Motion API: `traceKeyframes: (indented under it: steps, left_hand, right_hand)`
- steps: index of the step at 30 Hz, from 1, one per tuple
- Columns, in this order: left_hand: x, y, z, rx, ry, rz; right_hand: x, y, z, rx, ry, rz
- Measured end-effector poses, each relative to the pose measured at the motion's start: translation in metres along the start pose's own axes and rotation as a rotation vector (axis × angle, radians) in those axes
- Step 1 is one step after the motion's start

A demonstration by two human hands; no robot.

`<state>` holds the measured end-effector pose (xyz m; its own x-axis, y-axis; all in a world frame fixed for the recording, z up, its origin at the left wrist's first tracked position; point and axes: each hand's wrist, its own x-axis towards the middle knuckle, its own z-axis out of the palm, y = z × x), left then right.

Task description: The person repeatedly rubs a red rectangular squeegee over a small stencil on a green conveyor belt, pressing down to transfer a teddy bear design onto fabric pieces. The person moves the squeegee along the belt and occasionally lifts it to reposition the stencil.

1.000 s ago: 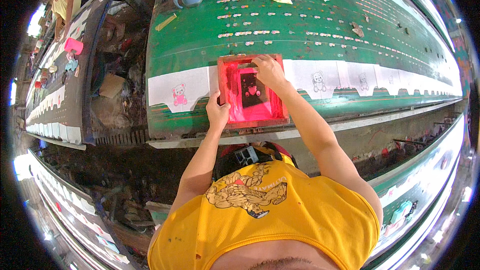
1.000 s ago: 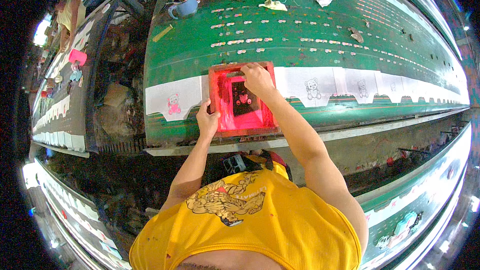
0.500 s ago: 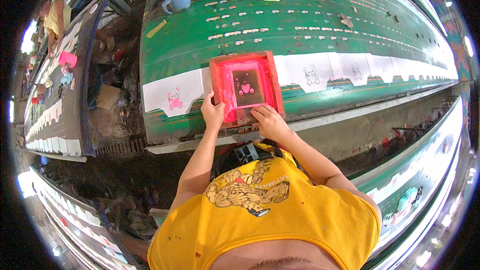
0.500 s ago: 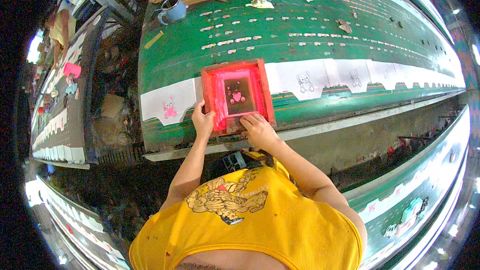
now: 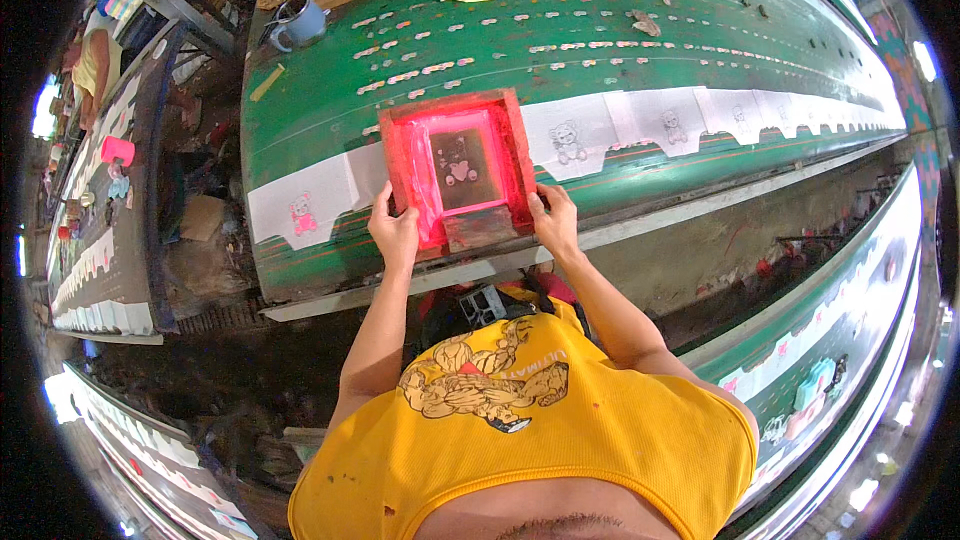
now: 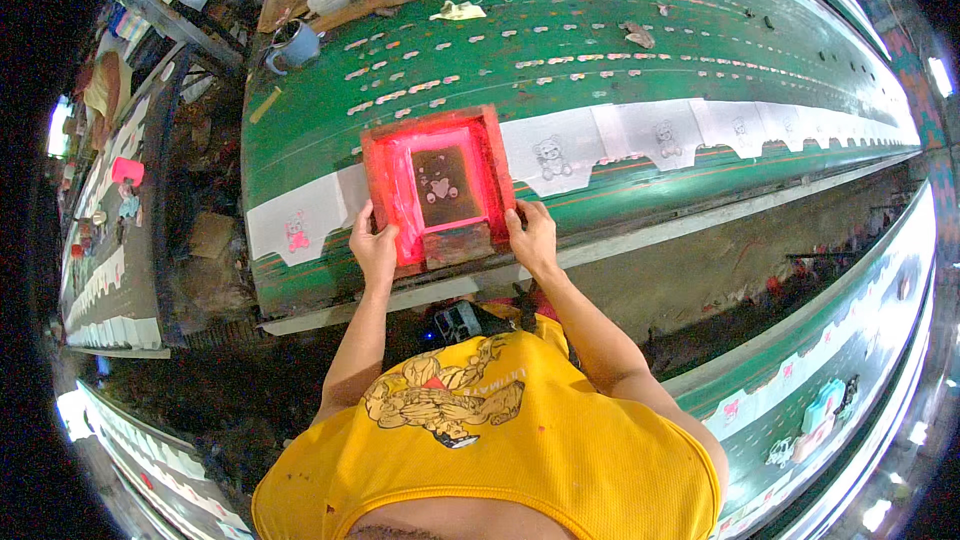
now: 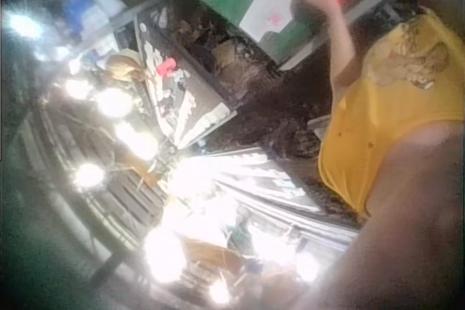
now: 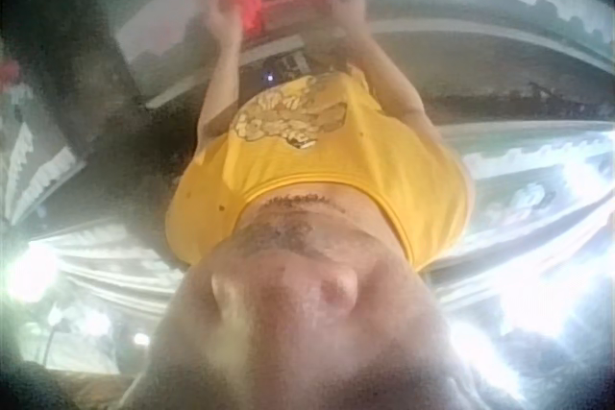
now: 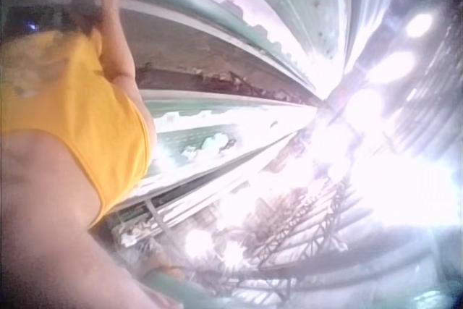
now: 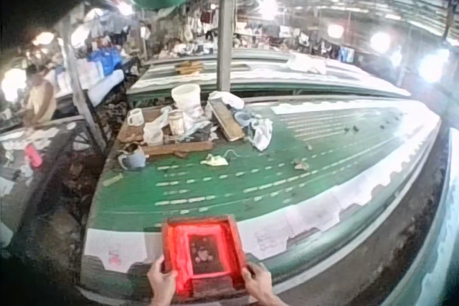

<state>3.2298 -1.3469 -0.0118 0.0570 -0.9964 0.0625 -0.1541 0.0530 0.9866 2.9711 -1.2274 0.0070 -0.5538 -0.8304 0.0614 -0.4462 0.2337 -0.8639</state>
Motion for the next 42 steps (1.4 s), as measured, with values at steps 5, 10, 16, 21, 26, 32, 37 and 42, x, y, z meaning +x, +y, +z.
traceKeyframes:
  steps: [5,10,16,21,26,32,37,42]
  left_hand:
    - [-0.031,0.011,0.101,-0.084,-0.029,-0.043]
    - [-0.055,0.012,0.176,-0.004,-0.003,-0.032]
    - [-0.057,0.007,0.203,0.054,-0.007,-0.023]
    - [-0.054,0.000,0.204,0.176,-0.006,0.016]
    - [-0.054,-0.005,0.202,0.174,-0.038,-0.014]
    - [-0.057,0.010,0.207,0.326,-0.017,0.058]
    - [-0.054,0.003,0.206,0.286,-0.018,0.057]
    - [-0.052,-0.002,0.204,0.268,-0.025,0.047]
  right_hand:
    - [0.035,0.050,-0.079,-0.067,0.040,-0.058]
    - [0.060,0.091,-0.139,-0.120,0.010,-0.035]
    - [0.073,0.112,-0.163,-0.117,-0.050,-0.014]
    - [0.076,0.118,-0.164,-0.130,-0.051,-0.030]
    - [0.079,0.118,-0.169,-0.104,-0.070,0.008]
    - [0.059,0.069,-0.178,-0.166,-0.258,-0.517]
    - [0.061,0.051,-0.166,-0.364,-0.476,-0.716]
    - [0.074,0.051,-0.145,-0.427,-0.425,-0.724]
